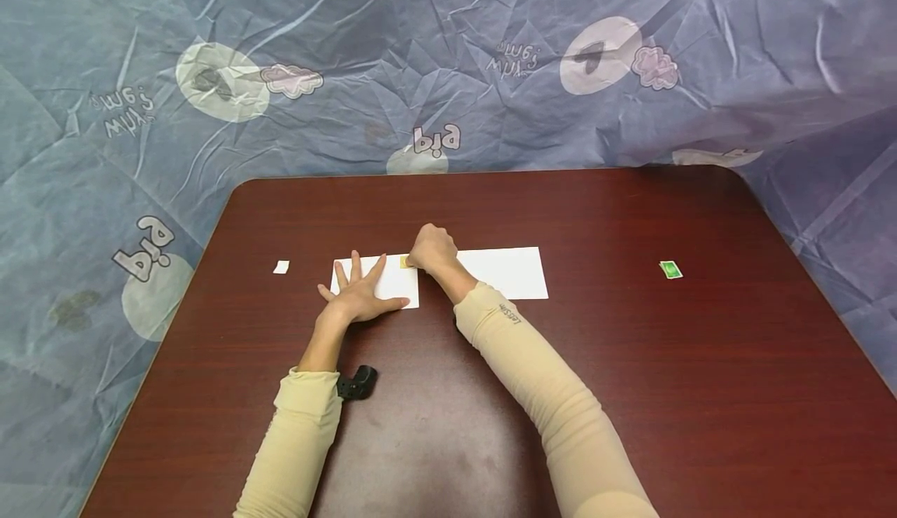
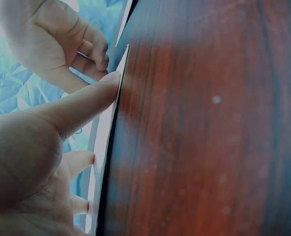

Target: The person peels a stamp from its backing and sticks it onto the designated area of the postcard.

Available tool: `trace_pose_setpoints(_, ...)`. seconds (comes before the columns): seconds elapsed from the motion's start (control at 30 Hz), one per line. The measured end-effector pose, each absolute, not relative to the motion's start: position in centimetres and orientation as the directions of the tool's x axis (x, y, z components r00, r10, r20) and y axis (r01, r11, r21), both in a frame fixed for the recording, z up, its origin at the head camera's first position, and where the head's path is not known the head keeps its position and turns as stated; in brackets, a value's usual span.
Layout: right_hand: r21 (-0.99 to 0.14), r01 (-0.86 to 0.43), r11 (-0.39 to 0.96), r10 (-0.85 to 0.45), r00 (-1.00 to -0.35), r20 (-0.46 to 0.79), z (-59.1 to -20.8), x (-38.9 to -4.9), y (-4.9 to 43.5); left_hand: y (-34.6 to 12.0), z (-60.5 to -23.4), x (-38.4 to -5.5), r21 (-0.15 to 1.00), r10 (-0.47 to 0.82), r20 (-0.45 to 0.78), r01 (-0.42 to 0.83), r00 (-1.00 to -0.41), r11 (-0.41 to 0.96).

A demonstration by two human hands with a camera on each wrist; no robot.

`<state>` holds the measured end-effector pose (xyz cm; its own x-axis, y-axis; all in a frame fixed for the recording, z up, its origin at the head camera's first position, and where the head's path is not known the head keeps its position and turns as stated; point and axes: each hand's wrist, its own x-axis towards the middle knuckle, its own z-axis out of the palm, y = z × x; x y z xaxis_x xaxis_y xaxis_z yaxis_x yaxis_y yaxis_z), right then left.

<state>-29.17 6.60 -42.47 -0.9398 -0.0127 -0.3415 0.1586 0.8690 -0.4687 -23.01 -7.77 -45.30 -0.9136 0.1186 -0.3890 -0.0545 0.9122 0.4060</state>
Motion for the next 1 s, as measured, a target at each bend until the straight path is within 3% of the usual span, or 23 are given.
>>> trace_pose_setpoints(0.37,-0.375,0.086,0.923,-0.018,-0.964,-0.266,-43.4,-29.4,7.0,-7.7,-45.4,-23.0,0.413,0.123,-0.388,-0.053,-0.913,0.909)
trace_pose_setpoints(0.57,-0.299,0.055,0.953,-0.049,-0.942,-0.332,-44.2,-29.4,7.2,-7.8,-45.3,-23.0,0.416,0.126,-0.389,-0.052,-0.913,0.908)
trace_pose_setpoints(1.0,-0.289,0.038,0.957,-0.076,-0.924,-0.374,-44.4,-29.1,7.5,-7.8,-45.5,-23.2,0.423,0.125,-0.387,-0.055,-0.913,0.905)
